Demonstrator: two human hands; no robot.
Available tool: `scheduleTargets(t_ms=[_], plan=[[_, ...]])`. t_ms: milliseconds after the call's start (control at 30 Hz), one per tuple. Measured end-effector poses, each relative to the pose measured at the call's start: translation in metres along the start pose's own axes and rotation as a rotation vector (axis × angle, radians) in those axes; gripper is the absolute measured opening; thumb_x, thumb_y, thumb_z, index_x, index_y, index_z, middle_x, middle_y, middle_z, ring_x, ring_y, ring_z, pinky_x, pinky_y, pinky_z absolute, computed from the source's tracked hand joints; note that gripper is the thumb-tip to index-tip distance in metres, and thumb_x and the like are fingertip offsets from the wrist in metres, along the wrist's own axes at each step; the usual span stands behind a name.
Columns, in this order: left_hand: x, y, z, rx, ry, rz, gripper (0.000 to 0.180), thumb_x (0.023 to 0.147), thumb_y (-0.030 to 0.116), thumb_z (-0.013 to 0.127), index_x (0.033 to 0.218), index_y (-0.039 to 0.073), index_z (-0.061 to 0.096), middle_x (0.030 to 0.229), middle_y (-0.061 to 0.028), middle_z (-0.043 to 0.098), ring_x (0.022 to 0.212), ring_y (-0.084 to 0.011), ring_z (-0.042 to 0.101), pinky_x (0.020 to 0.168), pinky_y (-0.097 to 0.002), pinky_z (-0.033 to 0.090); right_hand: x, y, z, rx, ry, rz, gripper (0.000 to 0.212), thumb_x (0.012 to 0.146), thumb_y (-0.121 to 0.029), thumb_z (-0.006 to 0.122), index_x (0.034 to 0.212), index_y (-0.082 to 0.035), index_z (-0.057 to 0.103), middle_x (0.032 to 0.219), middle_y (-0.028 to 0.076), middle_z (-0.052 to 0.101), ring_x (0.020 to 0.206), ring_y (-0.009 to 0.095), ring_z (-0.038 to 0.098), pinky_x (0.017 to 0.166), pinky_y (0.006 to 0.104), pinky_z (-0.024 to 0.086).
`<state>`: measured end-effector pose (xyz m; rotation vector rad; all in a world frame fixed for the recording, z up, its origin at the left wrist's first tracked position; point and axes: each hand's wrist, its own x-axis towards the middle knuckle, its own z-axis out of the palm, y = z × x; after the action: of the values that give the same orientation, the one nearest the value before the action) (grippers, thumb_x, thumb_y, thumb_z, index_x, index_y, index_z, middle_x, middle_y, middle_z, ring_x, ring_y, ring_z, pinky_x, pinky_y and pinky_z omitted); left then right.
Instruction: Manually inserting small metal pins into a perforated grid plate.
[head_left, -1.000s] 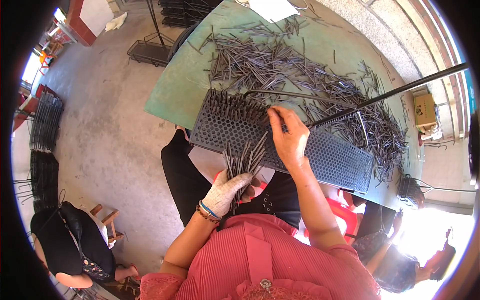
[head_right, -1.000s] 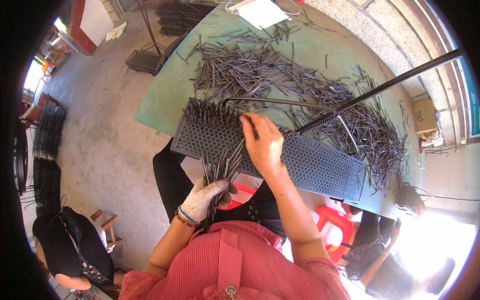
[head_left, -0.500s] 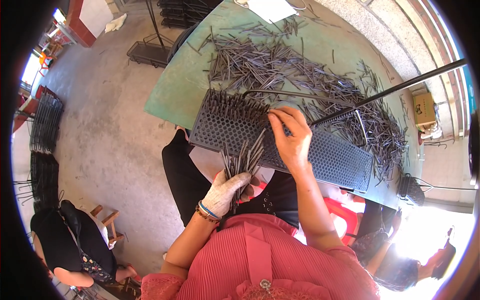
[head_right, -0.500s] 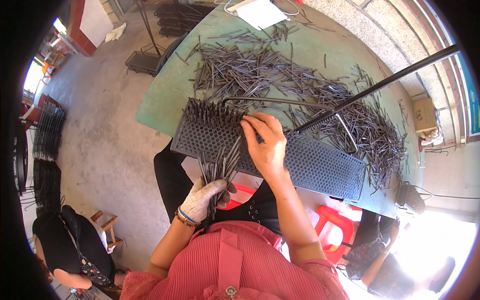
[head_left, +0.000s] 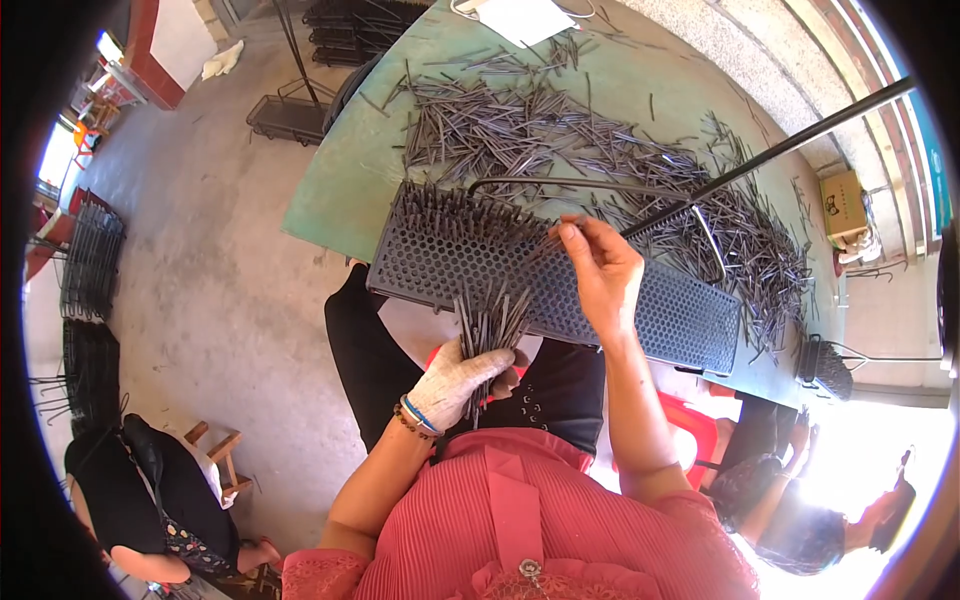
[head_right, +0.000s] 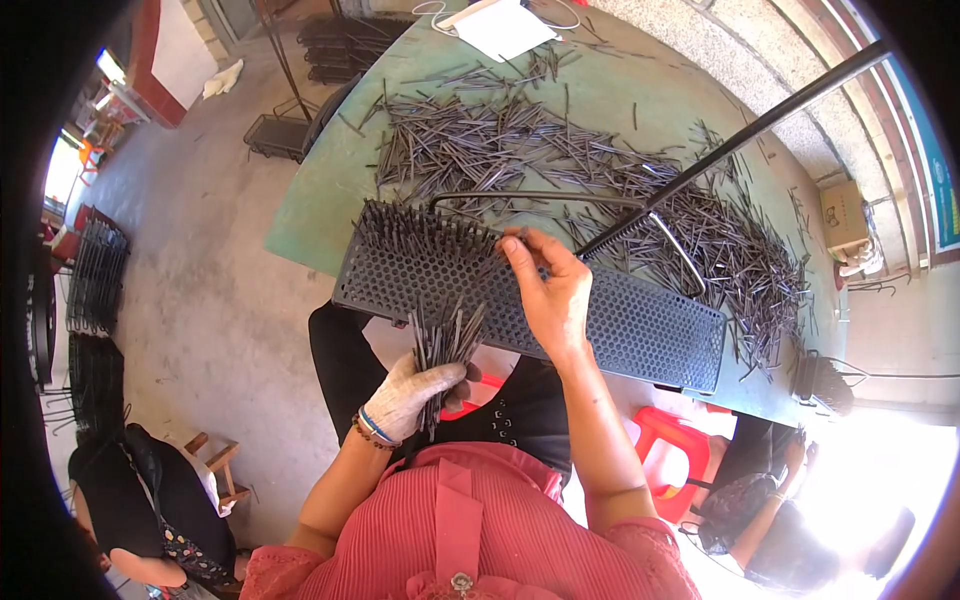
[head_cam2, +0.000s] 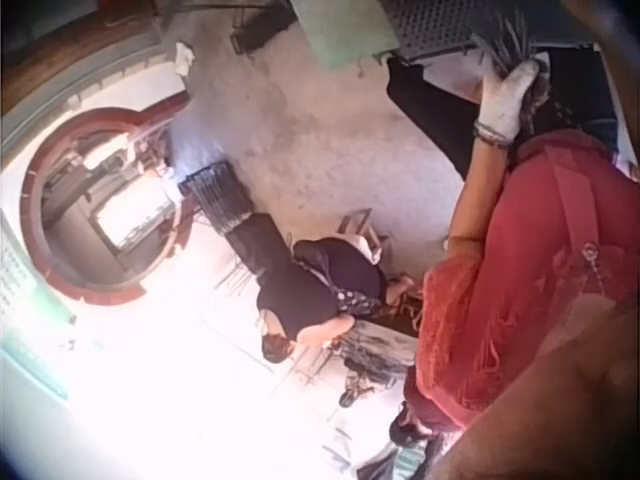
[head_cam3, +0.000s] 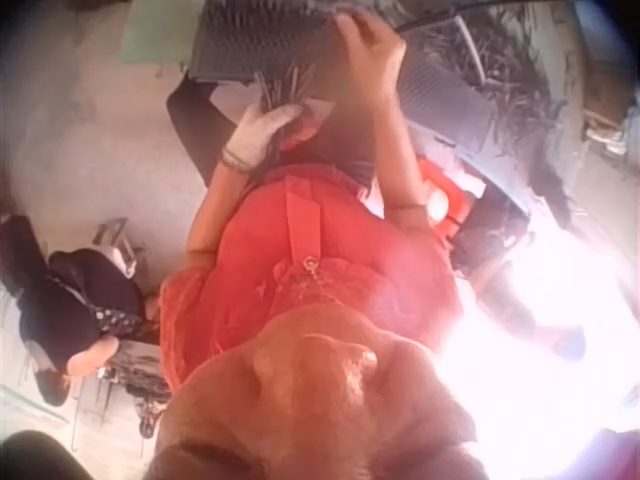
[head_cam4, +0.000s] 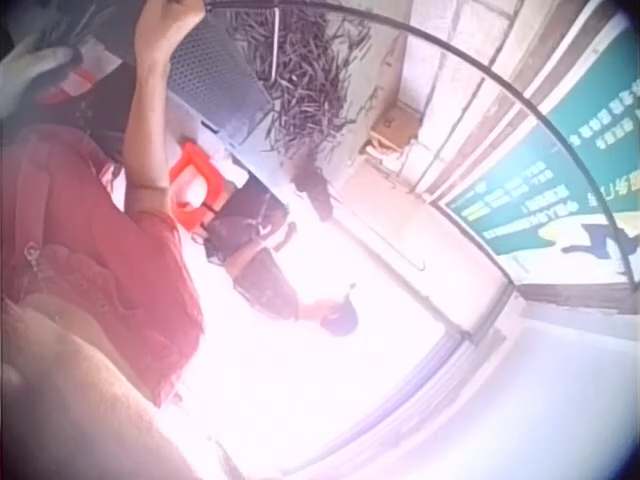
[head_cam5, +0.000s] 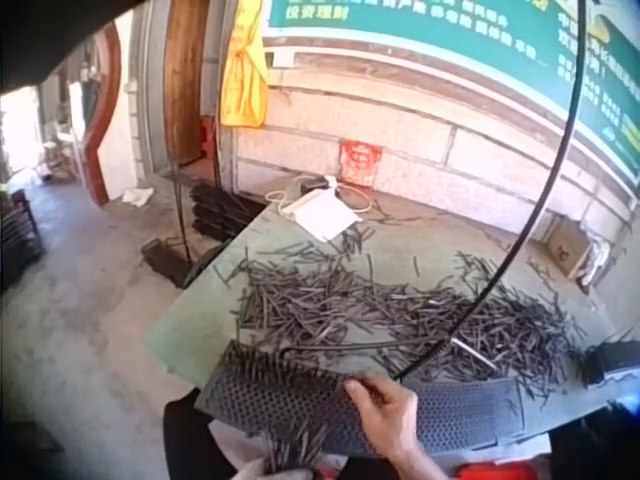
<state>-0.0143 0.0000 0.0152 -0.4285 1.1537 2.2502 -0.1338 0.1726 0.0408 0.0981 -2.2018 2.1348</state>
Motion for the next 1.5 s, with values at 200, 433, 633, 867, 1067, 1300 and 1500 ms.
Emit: scheduleTargets(t_ms=[200,433,633,867,1067,1300,1500], plan=[[0.004,-0.002,0.005,-0.015,0.029,-0.015,0.03,0.09,0.022,0.065,0.105,-0.004,0.063,0.088,-0.0097,0.068,0.074,-0.015,0.064,0.069,-0.0284,0.052,0.015,0.012,-0.001,-0.389,0.031,-0.313,0.017,0.088,-0.008,0.07,0.102,0.003,0.069,0.091,0.011,0.072,0.073,0.014,0.063,0.073,0.0266,0.051],[0.004,0.001,0.005,-0.077,0.005,-0.055,0.028,0.091,0.02,0.065,0.106,-0.003,0.062,0.092,-0.0114,0.068,0.081,-0.0212,0.068,0.074,-0.0329,0.056,0.016,0.016,0.001,-0.503,-0.001,-0.37,0.016,0.086,-0.008,0.072,0.099,0.001,0.07,0.093,0.012,0.072,0.081,0.02,0.066,0.077,0.0305,0.052],[0.005,0.002,0.003,-0.092,0.007,-0.075,0.03,0.092,0.022,0.063,0.111,-0.001,0.059,0.093,-0.0118,0.068,0.081,-0.0218,0.068,0.073,-0.034,0.056,0.011,0.025,0.009,-0.323,0.075,-0.239,0.015,0.083,-0.009,0.073,0.096,-0.001,0.072,0.091,0.012,0.072,0.082,0.025,0.065,0.077,0.0333,0.05],[0.005,0.003,0.002,-0.052,0.002,-0.063,0.029,0.093,0.022,0.063,0.11,-0.001,0.059,0.093,-0.0116,0.068,0.08,-0.0208,0.068,0.072,-0.0328,0.056,0.01,0.022,0.006,-0.573,0.083,-0.446,0.017,0.081,-0.005,0.076,0.097,-0.001,0.073,0.089,0.009,0.071,0.082,0.019,0.063,0.079,0.0307,0.049],[0.006,0.002,0.002,-0.064,0.012,-0.063,0.024,0.094,0.02,0.062,0.103,-0.002,0.063,0.09,-0.0106,0.069,0.076,-0.0179,0.067,0.069,-0.0294,0.058,0.009,0.025,0.008,-0.511,0.043,-0.427,0.019,0.08,-0.004,0.076,0.099,-0.001,0.073,0.091,0.009,0.072,0.083,0.019,0.064,0.08,0.0303,0.049],[0.007,0.001,-0.001,-0.029,0.002,-0.054,0.028,0.091,0.021,0.065,0.106,-0.002,0.061,0.092,-0.0108,0.068,0.08,-0.0193,0.068,0.071,-0.0316,0.056,0.015,0.026,0.004,-0.676,-0.076,-0.658,0.026,0.079,-0.003,0.074,0.104,-0.002,0.071,0.094,0.009,0.072,0.084,0.023,0.064,0.079,0.0318,0.048],[0.008,-0.002,0.001,-0.048,0.007,-0.023,0.027,0.091,0.021,0.065,0.106,-0.002,0.061,0.092,-0.0099,0.068,0.079,-0.0187,0.068,0.071,-0.0309,0.056,0.017,0.025,0.006,-0.79,-0.142,-0.82,0.026,0.078,-0.005,0.073,0.105,-0.004,0.071,0.101,0.007,0.071,0.087,0.024,0.062,0.082,0.0336,0.045]])
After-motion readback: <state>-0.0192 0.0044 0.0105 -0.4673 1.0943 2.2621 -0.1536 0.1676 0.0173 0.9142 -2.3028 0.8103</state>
